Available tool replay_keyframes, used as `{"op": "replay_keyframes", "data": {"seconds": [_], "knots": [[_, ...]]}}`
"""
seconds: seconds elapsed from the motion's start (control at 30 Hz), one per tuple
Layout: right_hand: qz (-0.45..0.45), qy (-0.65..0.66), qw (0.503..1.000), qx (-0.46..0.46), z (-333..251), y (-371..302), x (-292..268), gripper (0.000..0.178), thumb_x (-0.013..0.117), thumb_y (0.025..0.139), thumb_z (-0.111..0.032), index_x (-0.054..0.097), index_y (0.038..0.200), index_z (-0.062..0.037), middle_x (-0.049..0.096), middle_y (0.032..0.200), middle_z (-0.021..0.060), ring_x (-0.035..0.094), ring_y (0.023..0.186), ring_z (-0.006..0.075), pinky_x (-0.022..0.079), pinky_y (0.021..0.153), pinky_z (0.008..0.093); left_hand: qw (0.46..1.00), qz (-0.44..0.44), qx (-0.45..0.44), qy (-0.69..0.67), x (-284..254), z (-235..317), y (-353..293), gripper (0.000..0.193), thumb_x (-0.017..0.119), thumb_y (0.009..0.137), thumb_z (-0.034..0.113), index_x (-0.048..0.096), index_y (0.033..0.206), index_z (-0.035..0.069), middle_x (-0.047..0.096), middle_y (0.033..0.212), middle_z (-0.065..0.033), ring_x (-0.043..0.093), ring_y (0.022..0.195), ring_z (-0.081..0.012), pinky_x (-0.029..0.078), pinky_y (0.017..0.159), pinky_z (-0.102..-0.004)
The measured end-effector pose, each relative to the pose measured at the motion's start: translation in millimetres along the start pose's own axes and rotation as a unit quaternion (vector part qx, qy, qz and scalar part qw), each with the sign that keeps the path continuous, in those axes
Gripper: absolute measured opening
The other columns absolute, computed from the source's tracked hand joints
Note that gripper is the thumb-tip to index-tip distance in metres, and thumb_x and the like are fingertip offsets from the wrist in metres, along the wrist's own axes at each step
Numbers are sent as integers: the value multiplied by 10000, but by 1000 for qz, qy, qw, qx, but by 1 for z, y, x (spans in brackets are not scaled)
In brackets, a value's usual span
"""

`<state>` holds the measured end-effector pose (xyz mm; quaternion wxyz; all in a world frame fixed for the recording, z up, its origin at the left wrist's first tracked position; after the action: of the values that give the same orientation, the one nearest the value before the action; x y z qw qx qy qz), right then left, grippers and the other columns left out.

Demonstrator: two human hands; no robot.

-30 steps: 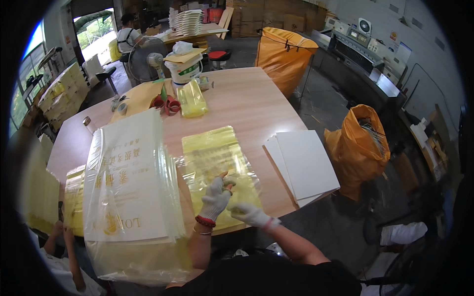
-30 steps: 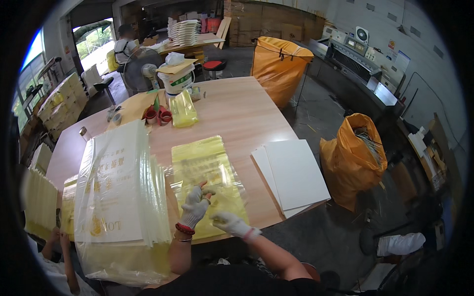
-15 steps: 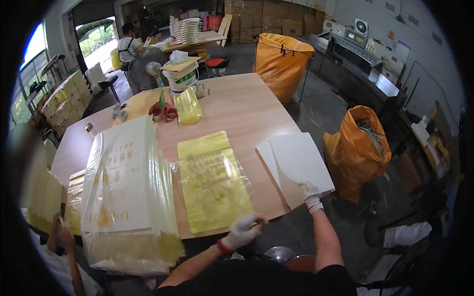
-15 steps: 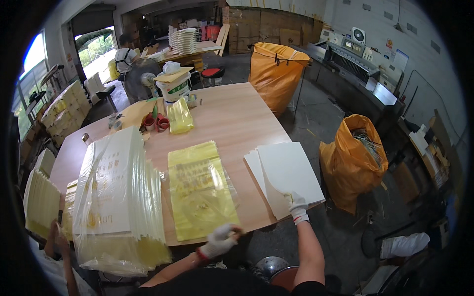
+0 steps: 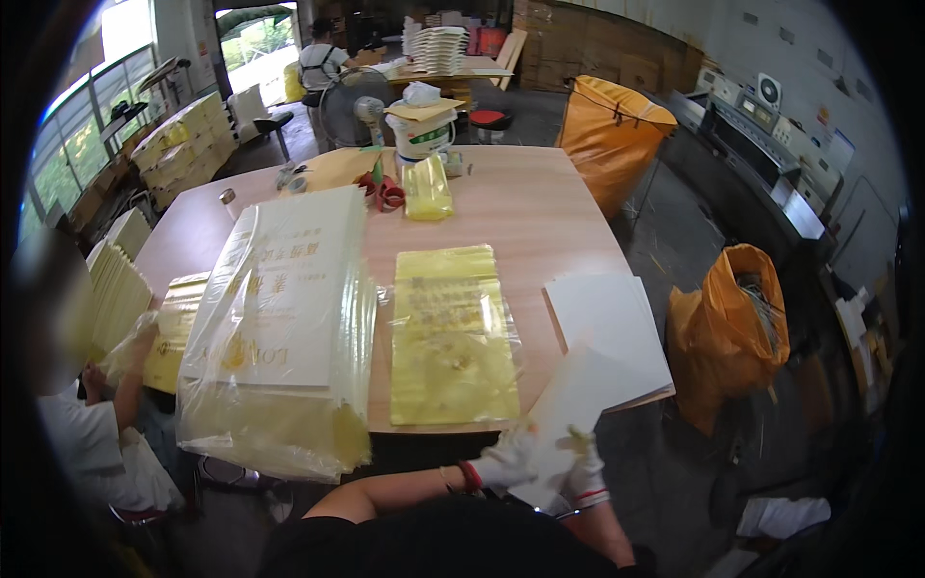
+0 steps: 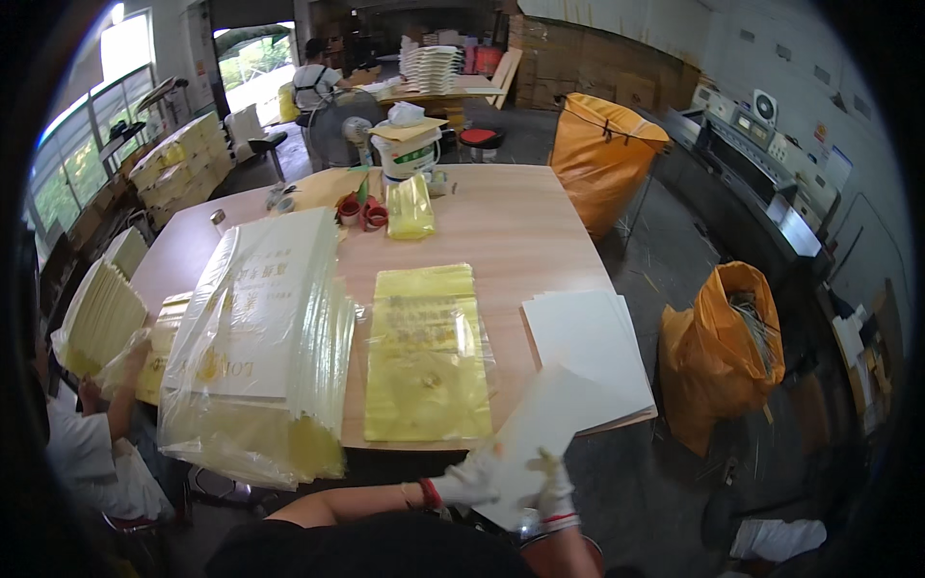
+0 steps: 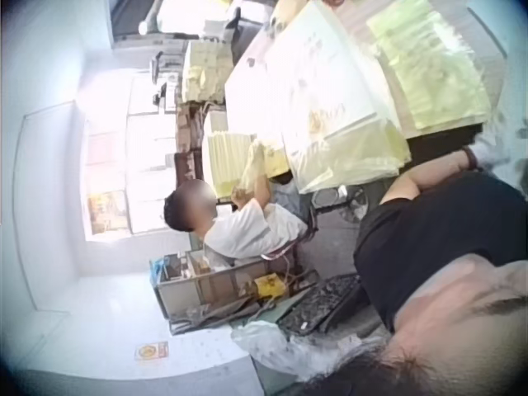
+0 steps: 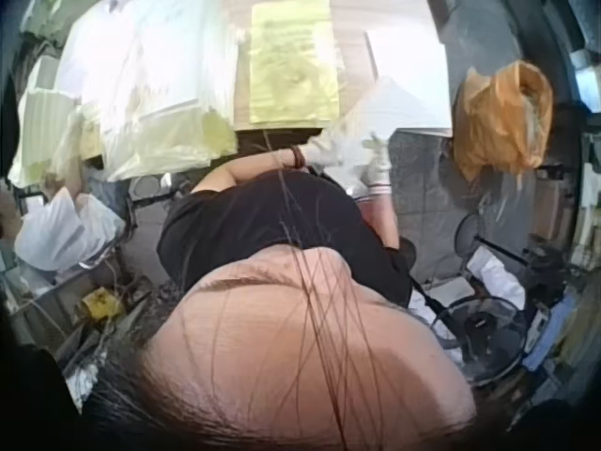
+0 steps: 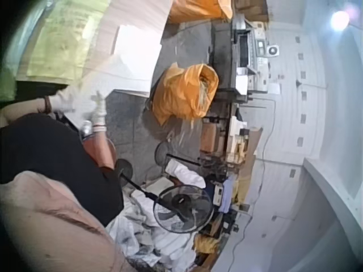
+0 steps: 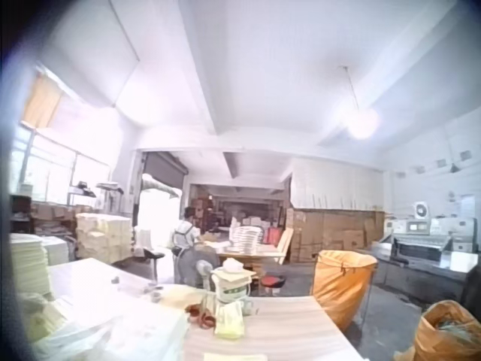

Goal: The person inserts white rectangular sheets into yellow plastic bags at a table. The person repeatedly picks up a sheet, slides it into a bag, and places the filled bag on a growing stack. Another person works nearby on similar packaging.

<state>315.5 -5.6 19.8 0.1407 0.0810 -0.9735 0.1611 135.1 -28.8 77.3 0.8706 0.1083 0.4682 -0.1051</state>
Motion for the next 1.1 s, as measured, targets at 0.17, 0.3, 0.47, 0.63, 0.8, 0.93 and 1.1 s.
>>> {"op": "replay_keyframes", "data": {"seconds": [0.17, 0.3, 0.47, 0.63, 0.8, 0.93, 1.1], "knots": [[91, -119, 968, -199, 9, 15, 45, 273, 589, 813, -184, 585, 963, 44, 617, 944, 120, 592, 812, 199, 467, 703, 317, 975, -217, -30, -41, -29, 9, 5, 775, 621, 678, 315, 293, 1295, -20, 228, 1302, -342, 239, 1185, -533, 285, 945, -547], [22, -304, 890, -340, -71, -27, 75, 312, 589, 745, -86, 559, 1044, -2, 617, 904, 116, 618, 761, 205, 484, 663, 286, 859, 454, -55, 231, -147, -39, -9, 523, 613, 699, 227, 459, 1139, -9, 504, 1071, -241, 475, 1008, -378, 353, 900, -491], [-94, -657, 646, -377, -58, -11, 82, 221, 564, 704, -107, 588, 922, -81, 625, 886, 113, 605, 607, 283, 487, 528, 356, 905, 328, -184, -200, -102, -126, 24, 213, 523, 798, 156, 501, 965, 25, 531, 870, -141, 528, 762, -214, 456, 707, -323], [-197, -681, 572, -413, -15, 70, 96, 218, 544, 765, -215, 554, 942, -88, 594, 896, 103, 591, 769, 269, 471, 668, 385, 991, 88, 85, -48, -62, -6, 31, 287, 545, 720, 161, 578, 983, 51, 591, 924, -145, 557, 906, -300, 439, 798, -417], [-34, -774, 566, -283, 2, 140, 109, 281, 518, 782, -255, 566, 991, -73, 592, 901, 106, 557, 860, 266, 433, 795, 396, 984, 173, 7, -36, -71, -90, 29, 374, 564, 692, 168, 541, 1055, 77, 585, 887, -154, 557, 906, -317, 441, 813, -381], [-52, -760, 628, -158, 19, 191, 112, 331, 495, 810, -241, 471, 1101, -87, 603, 926, 123, 580, 856, 284, 449, 725, 423, 982, 171, -38, 69, -29, -172, 26, 339, 554, 712, 167, 540, 1035, 67, 583, 882, -163, 558, 895, -325, 447, 789, -381], [-69, -776, 623, -74, 9, 222, 118, 429, 468, 844, -223, 351, 1239, -104, 616, 957, 144, 608, 850, 307, 470, 638, 458, 883, 307, -117, 336, 11, -279, 0, 296, 541, 736, 167, 537, 1009, 54, 580, 877, -175, 559, 882, -334, 455, 761, -382]]}}
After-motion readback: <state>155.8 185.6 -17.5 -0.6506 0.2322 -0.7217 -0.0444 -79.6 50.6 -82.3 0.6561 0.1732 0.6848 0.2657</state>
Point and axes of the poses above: each hand's wrist, its own y-axis towards the middle knuckle, its own x-axis out of the palm, z = x × y, the point moved 3 cm from there along y, towards the middle knuckle
